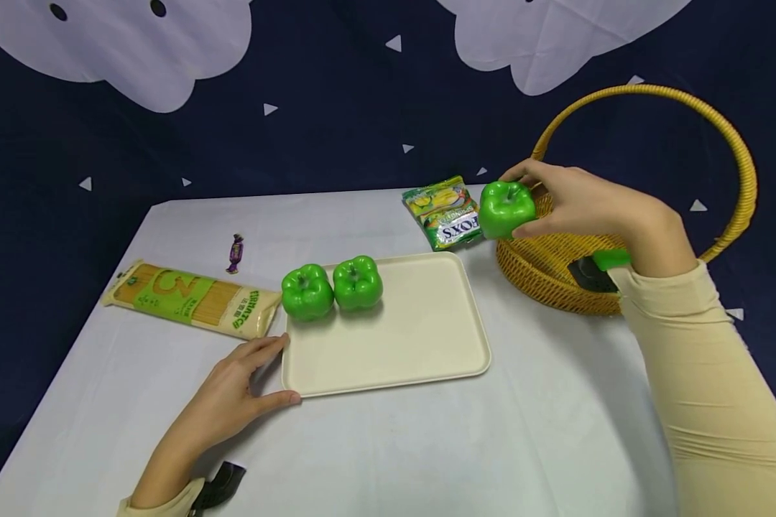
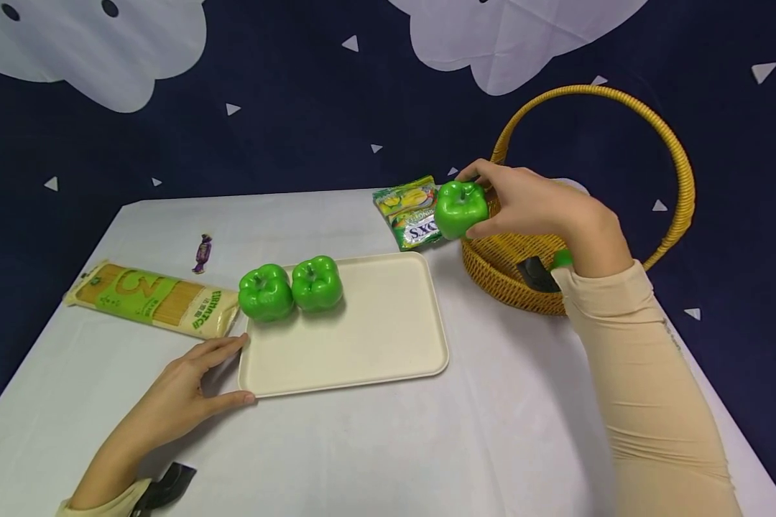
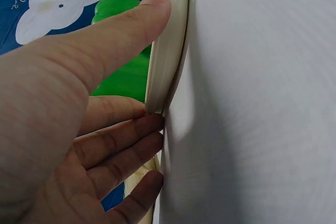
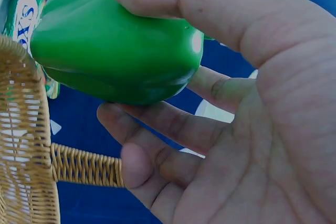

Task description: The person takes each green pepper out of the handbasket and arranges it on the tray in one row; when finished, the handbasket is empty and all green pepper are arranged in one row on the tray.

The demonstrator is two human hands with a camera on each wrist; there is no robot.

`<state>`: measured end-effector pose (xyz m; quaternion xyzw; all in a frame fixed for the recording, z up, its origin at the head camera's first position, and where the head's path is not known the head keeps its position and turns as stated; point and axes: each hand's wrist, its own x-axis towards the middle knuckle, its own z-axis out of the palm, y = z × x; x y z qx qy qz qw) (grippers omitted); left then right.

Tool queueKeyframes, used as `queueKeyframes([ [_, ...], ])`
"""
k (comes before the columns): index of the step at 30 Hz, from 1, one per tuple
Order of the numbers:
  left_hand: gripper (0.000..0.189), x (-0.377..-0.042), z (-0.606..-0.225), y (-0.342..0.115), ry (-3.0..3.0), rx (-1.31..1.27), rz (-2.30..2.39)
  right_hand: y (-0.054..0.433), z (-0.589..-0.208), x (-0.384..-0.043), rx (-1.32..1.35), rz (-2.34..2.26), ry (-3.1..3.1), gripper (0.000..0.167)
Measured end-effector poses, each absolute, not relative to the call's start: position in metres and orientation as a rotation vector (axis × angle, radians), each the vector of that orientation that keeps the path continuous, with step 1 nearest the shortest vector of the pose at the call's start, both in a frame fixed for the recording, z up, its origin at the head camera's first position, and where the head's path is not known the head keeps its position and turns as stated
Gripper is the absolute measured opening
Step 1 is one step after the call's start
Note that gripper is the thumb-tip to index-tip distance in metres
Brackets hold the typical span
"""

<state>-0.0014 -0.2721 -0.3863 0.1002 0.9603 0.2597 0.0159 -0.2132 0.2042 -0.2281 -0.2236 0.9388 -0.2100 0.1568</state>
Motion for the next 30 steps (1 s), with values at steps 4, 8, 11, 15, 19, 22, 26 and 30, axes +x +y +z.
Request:
queueKeyframes([
  [4,0.094,-0.002,-0.386,-0.273,2.985,0.314,0.818,0.196,-0.23,-0.214,-0.689,-0.547,2.691,0.088],
  [8,0.094,-0.003,-0.386,-0.273,2.985,0.327,0.832,0.188,-0.231,-0.214,-0.722,-0.546,2.677,0.087],
  [11,0.094,-0.003,-0.386,-0.273,2.985,0.337,0.837,0.182,-0.232,-0.214,-0.731,-0.591,2.649,0.085],
  [15,0.095,-0.003,-0.387,-0.273,2.98,0.331,0.84,0.174,-0.235,-0.215,-0.74,-0.626,2.621,0.082],
  [19,0.095,-0.003,-0.387,-0.273,2.978,0.319,0.835,0.166,-0.24,-0.215,-0.762,-0.647,2.593,0.083],
  [22,0.095,-0.003,-0.387,-0.273,2.981,0.319,0.83,0.158,-0.244,-0.216,-0.8,-0.647,2.583,0.08],
  [26,0.095,-0.003,-0.386,-0.272,2.979,0.316,0.828,0.148,-0.252,-0.217,-0.858,-0.633,2.576,0.074],
  [30,0.095,-0.004,-0.386,-0.272,2.972,0.3,0.825,0.138,-0.259,-0.219,-0.876,-0.631,2.554,0.072],
])
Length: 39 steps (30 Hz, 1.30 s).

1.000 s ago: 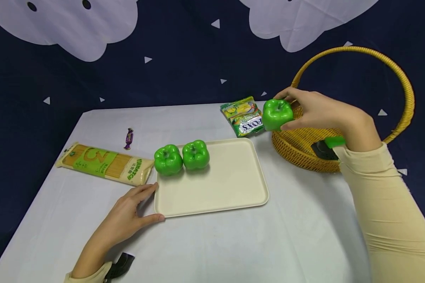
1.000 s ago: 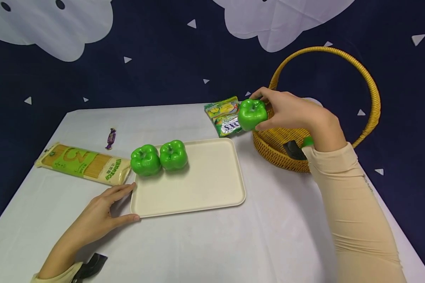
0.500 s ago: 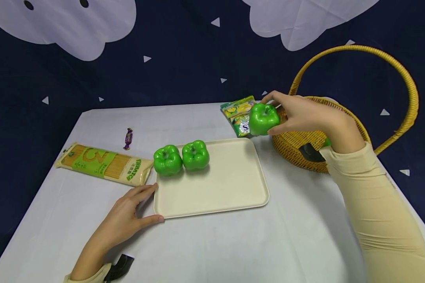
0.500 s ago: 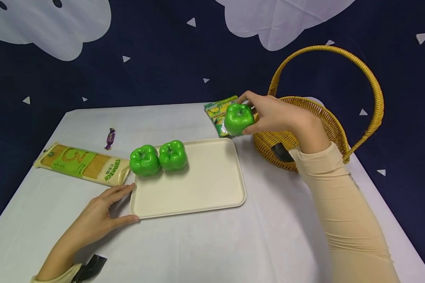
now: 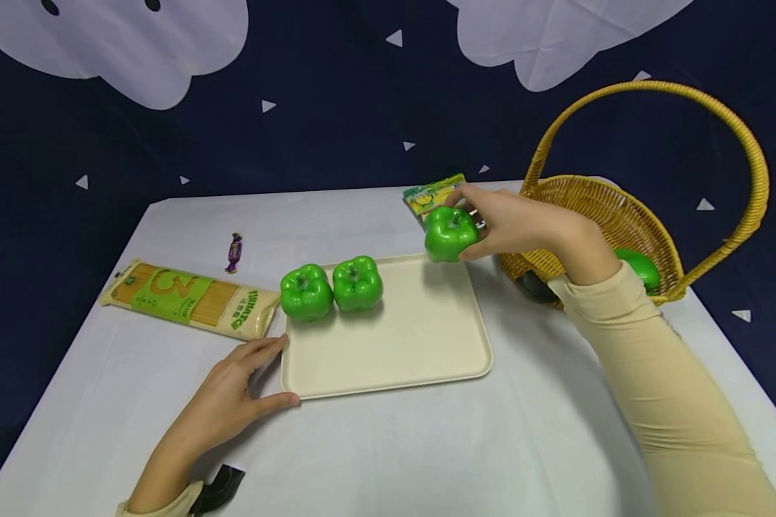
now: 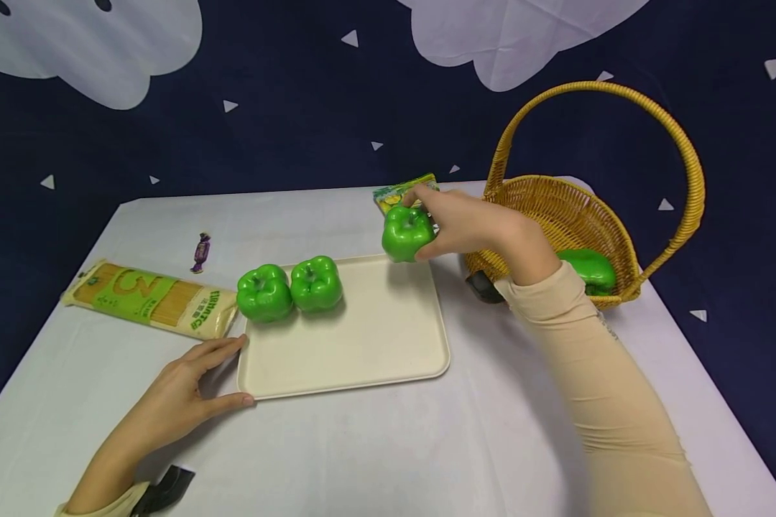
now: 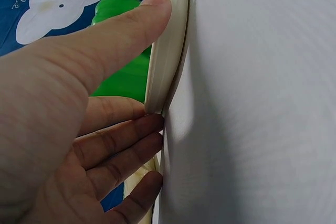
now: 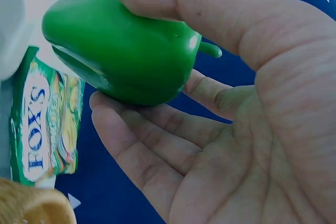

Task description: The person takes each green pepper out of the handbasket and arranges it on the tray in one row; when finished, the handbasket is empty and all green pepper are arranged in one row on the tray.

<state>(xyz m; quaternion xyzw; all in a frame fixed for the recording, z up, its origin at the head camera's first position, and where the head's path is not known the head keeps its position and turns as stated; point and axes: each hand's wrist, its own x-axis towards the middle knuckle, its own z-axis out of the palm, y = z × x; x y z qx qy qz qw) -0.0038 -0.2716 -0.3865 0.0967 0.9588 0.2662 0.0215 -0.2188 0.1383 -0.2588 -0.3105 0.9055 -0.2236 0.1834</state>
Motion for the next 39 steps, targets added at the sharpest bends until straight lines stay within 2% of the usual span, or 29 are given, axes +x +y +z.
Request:
queueKeyframes([
  [13,0.095,-0.003,-0.387,-0.273,2.978,0.314,0.826,0.115,-0.275,-0.218,-0.944,-0.567,2.516,0.077],
  [39,0.094,-0.002,-0.384,-0.272,2.968,0.276,0.826,0.091,-0.288,-0.207,-0.974,-0.501,2.458,0.073],
])
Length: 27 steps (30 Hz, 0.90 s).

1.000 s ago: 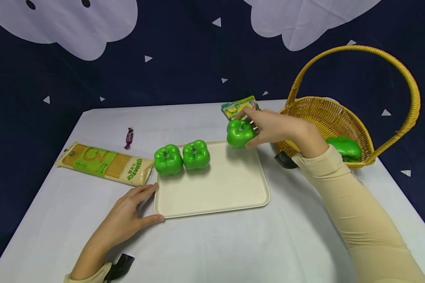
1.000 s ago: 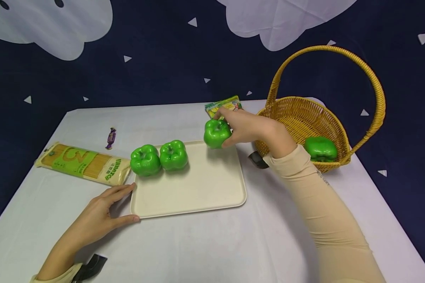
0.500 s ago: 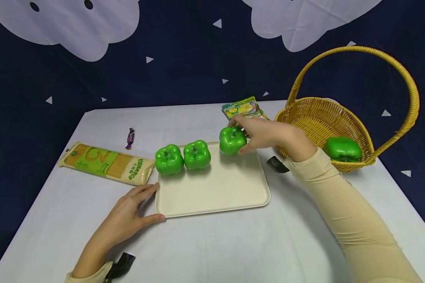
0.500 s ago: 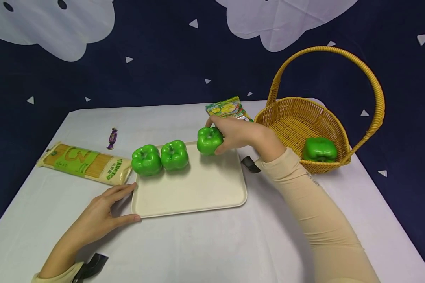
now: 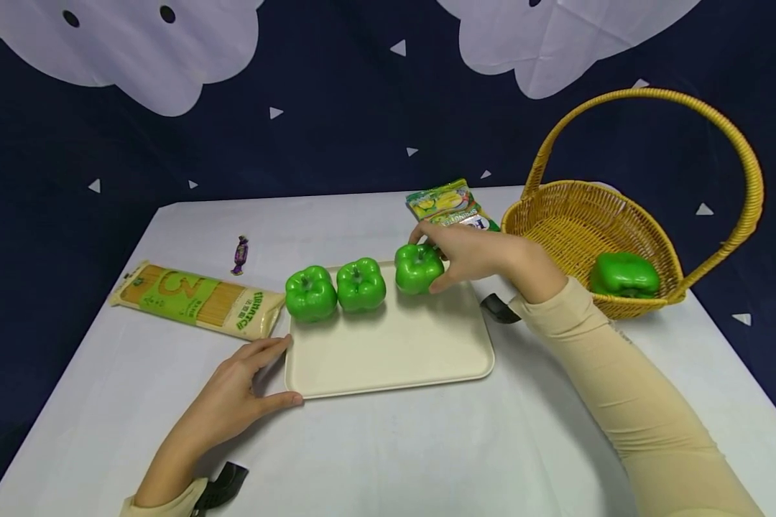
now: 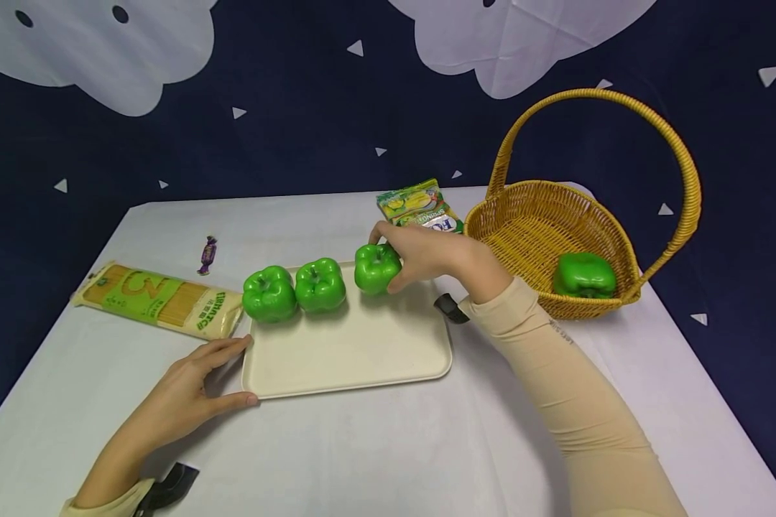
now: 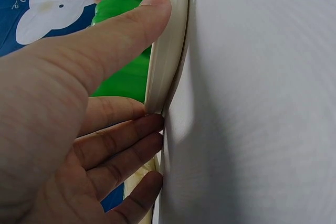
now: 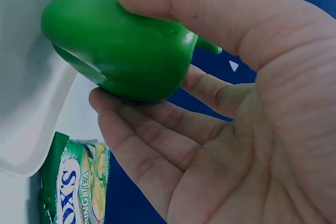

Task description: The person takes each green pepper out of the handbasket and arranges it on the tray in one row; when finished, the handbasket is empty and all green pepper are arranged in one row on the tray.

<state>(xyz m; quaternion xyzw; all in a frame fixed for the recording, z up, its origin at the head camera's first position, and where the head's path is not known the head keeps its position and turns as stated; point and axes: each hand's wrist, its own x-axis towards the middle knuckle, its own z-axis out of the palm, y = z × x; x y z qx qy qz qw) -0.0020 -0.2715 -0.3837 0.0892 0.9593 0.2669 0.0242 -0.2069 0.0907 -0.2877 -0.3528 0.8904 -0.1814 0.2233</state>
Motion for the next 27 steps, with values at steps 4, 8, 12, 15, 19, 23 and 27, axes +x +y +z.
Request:
queueKeyframes([
  [4,0.094,-0.0021,-0.384,-0.2716,2.967,0.274,0.82,0.0895,-0.2894,-0.206,-0.983,-0.504,2.449,0.073],
  [8,0.095,-0.0021,-0.3838,-0.2718,2.966,0.263,0.81,0.0887,-0.2912,-0.2049,-0.985,-0.511,2.439,0.073],
  [12,0.095,-0.0021,-0.3839,-0.2718,2.968,0.264,0.809,0.0879,-0.2934,-0.2038,-0.982,-0.508,2.438,0.073],
  [15,0.095,-0.0016,-0.3844,-0.2716,2.966,0.268,0.815,0.0869,-0.2943,-0.2029,-0.979,-0.5,2.437,0.073],
  [19,0.094,-0.0005,-0.3859,-0.2707,2.965,0.274,0.828,0.0864,-0.2943,-0.2012,-0.967,-0.492,2.434,0.074],
  [23,0.094,-0.001,-0.386,-0.2704,2.971,0.279,0.823,0.0875,-0.2961,-0.2016,-0.974,-0.493,2.442,0.074],
  [27,0.094,-0.002,-0.3856,-0.271,2.978,0.281,0.81,0.0874,-0.2974,-0.2022,-0.989,-0.506,2.446,0.075],
])
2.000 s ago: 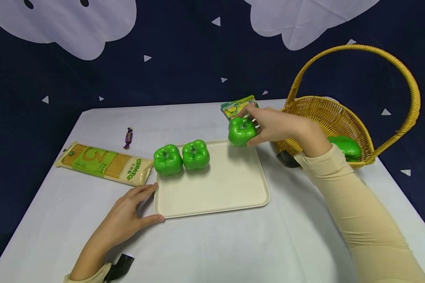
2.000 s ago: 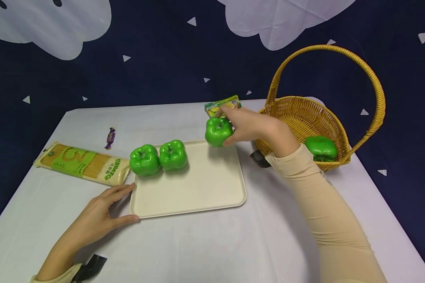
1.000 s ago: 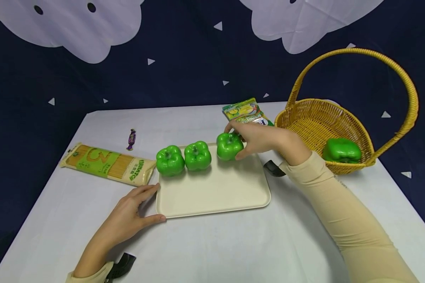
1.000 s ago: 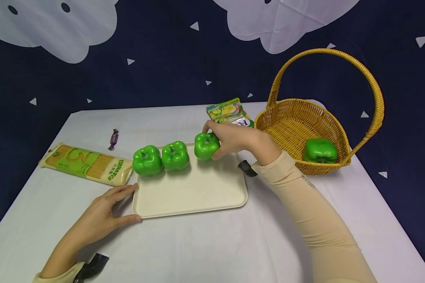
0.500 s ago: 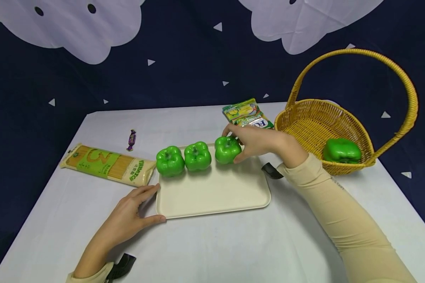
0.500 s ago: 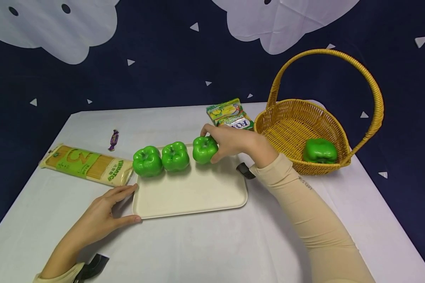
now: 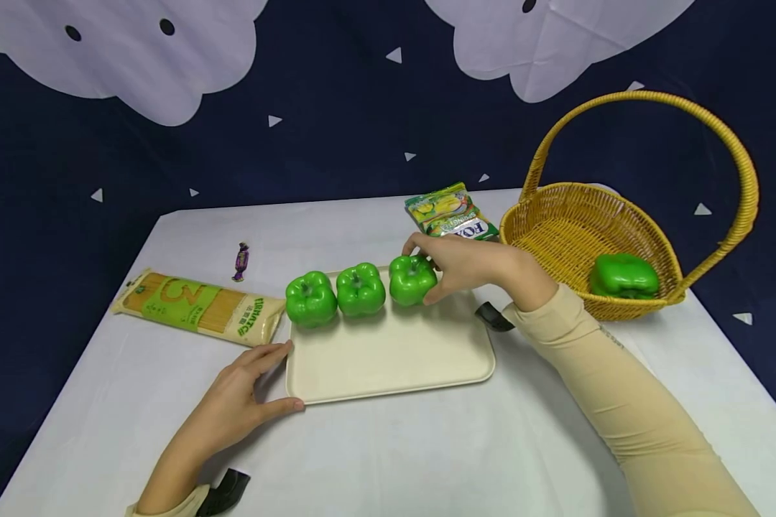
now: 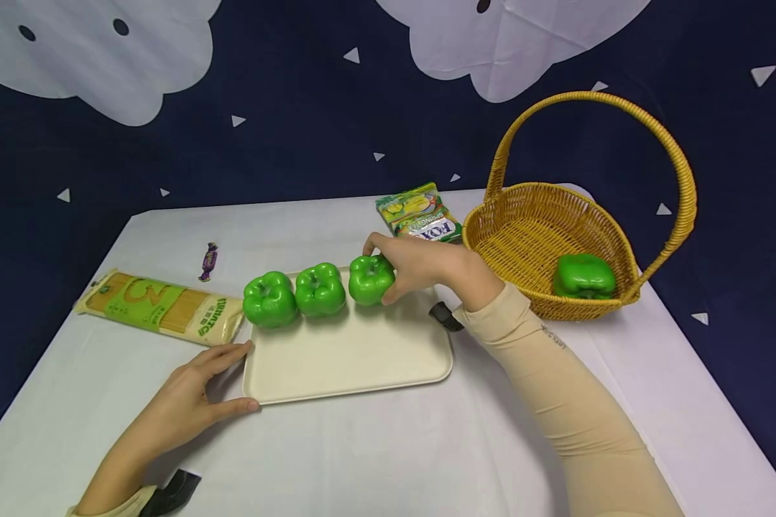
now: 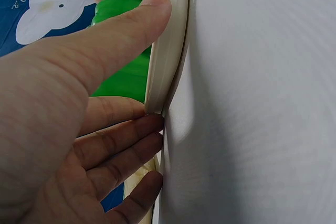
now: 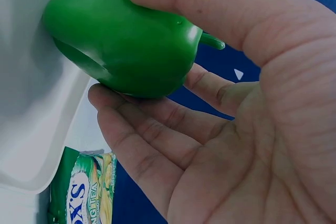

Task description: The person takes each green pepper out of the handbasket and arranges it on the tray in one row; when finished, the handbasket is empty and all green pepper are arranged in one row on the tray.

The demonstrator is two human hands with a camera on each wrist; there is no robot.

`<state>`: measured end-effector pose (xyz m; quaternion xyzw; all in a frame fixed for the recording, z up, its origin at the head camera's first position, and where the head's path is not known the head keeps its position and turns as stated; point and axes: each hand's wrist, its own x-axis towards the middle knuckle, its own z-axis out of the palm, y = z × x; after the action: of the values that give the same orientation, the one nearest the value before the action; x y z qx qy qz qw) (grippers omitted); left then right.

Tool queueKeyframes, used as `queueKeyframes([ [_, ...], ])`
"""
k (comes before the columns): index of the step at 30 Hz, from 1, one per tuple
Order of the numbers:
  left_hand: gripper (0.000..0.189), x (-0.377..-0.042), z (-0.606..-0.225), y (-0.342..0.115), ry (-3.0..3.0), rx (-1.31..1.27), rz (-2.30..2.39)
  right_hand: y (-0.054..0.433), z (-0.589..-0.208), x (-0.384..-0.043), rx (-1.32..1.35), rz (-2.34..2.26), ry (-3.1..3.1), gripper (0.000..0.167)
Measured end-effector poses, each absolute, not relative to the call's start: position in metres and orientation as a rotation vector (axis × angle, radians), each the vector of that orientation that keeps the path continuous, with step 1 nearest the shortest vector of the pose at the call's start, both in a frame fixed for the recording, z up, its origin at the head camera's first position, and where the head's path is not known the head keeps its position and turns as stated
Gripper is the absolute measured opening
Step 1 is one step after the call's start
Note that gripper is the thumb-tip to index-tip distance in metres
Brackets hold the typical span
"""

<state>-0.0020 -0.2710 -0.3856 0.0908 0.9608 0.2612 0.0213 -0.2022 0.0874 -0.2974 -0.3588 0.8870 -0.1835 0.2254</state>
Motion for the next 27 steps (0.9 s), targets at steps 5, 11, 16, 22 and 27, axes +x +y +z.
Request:
queueKeyframes([
  [5,0.094,-0.002,-0.3858,-0.2708,2.98,0.288,0.819,0.0855,-0.2966,-0.2011,-0.967,-0.514,2.436,0.079],
  [11,0.094,-0.002,-0.384,-0.2699,2.983,0.282,0.813,0.0837,-0.2967,-0.2018,-0.99,-0.481,2.429,0.08],
  [16,0.093,-0.0015,-0.3834,-0.2702,2.988,0.286,0.81,0.0821,-0.2961,-0.2022,-1.01,-0.462,2.422,0.078],
  [22,0.093,-0.0006,-0.3839,-0.2709,2.986,0.289,0.808,0.0799,-0.295,-0.2026,-1.043,-0.472,2.414,0.083],
  [27,0.093,-0.0005,-0.3843,-0.2711,2.991,0.301,0.812,0.08,-0.294,-0.2022,-1.05,-0.482,2.412,0.085],
])
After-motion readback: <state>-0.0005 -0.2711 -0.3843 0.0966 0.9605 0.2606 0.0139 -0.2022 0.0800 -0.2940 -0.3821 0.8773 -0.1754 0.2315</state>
